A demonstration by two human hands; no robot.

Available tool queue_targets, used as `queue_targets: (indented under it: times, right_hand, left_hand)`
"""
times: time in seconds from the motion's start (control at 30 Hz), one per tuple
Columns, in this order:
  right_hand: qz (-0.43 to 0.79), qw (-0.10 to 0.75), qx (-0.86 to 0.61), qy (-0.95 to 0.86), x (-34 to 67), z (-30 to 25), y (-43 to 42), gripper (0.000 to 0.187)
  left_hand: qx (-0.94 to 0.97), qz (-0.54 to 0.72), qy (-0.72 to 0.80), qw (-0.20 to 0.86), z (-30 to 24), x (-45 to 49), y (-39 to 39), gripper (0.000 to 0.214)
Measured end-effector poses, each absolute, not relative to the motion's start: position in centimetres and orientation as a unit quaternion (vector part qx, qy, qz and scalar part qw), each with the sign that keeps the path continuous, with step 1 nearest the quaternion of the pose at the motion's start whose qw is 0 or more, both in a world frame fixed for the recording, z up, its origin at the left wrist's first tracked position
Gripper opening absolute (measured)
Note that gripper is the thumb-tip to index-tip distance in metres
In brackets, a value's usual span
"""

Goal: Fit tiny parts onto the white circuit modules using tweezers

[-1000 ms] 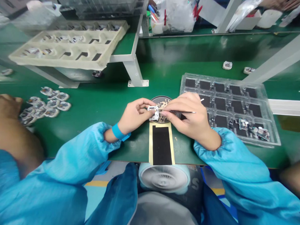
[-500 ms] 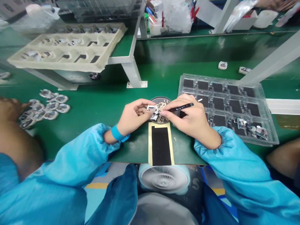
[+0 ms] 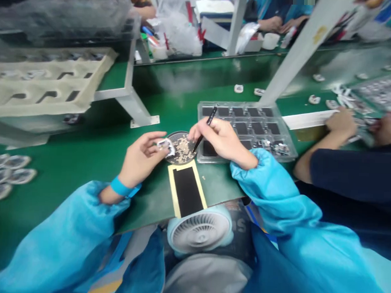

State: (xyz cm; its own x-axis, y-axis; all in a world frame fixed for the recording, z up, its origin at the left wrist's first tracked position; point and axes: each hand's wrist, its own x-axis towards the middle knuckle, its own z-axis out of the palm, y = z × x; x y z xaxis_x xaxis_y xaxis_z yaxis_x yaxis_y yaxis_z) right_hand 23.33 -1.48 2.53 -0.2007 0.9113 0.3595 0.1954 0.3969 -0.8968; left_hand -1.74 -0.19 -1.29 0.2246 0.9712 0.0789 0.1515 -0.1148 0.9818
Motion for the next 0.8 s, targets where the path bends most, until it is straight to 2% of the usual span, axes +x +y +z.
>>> queue_targets:
  times: [0.1, 0.17, 0.27, 0.4, 0.5, 0.67, 0.8]
  right_hand:
    - [0.258, 0.556, -0.482, -0.626, 25.7, 3.8, -3.1, 0.048]
    - [0.130, 0.522, -0.578, -0.613, 28.1, 5.0, -4.8, 0.044]
    - [-0.004, 0.358, -0.698, -0.621, 31.9, 6.4, -7.2, 0.030]
    - [-0.032, 0.035, -0.789, -0.612, 34.7, 6.1, -8.4, 0.028]
    - [-0.040, -0.078, -0.805, -0.587, 35.2, 5.0, -8.0, 0.036]
    - [-0.063, -0.103, -0.786, -0.606, 35.9, 3.8, -7.4, 0.033]
    - [-0.160, -0.037, -0.729, -0.665, 38.5, 1.7, -7.2, 0.024]
  left_hand:
    - [0.610, 0.419, 0.451, 0.500, -0.9, -1.8, -0.1, 0.053]
    - [0.616, 0.407, 0.459, 0.494, -0.4, -1.8, -0.4, 0.042]
    - [0.622, 0.400, 0.466, 0.486, 0.3, -1.7, -0.8, 0.033]
    - [0.596, 0.400, 0.453, 0.530, 0.5, -1.5, -0.9, 0.037]
    - [0.567, 0.391, 0.440, 0.576, 0.4, -1.4, -0.8, 0.041]
    - [0.527, 0.381, 0.417, 0.635, 0.4, -1.6, -1.0, 0.041]
    - [0.482, 0.366, 0.372, 0.703, 0.3, -1.8, -1.1, 0.035]
